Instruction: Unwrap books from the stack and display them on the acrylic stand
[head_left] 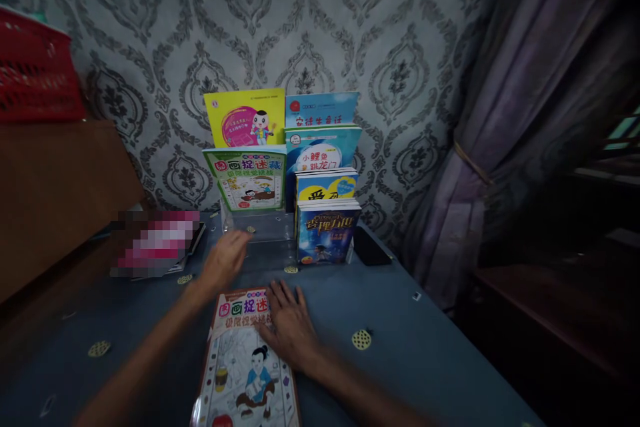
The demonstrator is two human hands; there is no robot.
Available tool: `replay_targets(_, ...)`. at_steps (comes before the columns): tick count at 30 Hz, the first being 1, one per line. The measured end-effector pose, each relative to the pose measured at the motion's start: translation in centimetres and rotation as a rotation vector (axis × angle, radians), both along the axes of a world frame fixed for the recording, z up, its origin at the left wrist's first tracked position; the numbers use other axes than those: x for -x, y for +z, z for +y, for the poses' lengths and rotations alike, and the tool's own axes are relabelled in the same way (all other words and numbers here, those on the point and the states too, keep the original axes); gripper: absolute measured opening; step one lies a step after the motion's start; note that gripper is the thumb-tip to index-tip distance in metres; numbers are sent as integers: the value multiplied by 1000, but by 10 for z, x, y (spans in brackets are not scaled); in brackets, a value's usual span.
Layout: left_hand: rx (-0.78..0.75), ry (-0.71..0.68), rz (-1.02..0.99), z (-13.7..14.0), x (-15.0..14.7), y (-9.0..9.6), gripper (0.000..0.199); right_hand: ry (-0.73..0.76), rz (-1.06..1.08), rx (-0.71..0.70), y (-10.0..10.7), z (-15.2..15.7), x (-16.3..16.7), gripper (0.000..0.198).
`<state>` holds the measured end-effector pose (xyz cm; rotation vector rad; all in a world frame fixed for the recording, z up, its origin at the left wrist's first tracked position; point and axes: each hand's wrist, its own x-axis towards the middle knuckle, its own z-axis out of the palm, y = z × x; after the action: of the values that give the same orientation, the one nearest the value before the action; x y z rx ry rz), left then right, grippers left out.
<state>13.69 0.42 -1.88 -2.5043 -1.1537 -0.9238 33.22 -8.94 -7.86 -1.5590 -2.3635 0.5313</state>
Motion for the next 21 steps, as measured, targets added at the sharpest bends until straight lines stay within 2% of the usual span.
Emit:
replay_targets(2, 95, -72, 29, -24, -7, -30, 33, 0, 2, -1, 0, 0, 1, 73)
replay_targets(4, 209, -67, 100, -45, -13, -59, 30, -5, 0, -6, 0, -1, 1, 72)
replay_targets(7, 325, -23, 108, -62, -15, -84, 36, -11, -19, -3, 2, -1, 2, 70)
replay_targets(9, 371, -6, 103, -65, -10, -87, 38, -5, -43, 3, 4, -1, 2, 70)
replay_targets(15, 415, 64, 129, -64, 16, -73, 37, 23, -103, 19, 6, 1, 0, 73)
replay_targets(21, 386, 132, 77, -66, 34, -81, 33, 20, -164, 18, 6, 4, 0, 72)
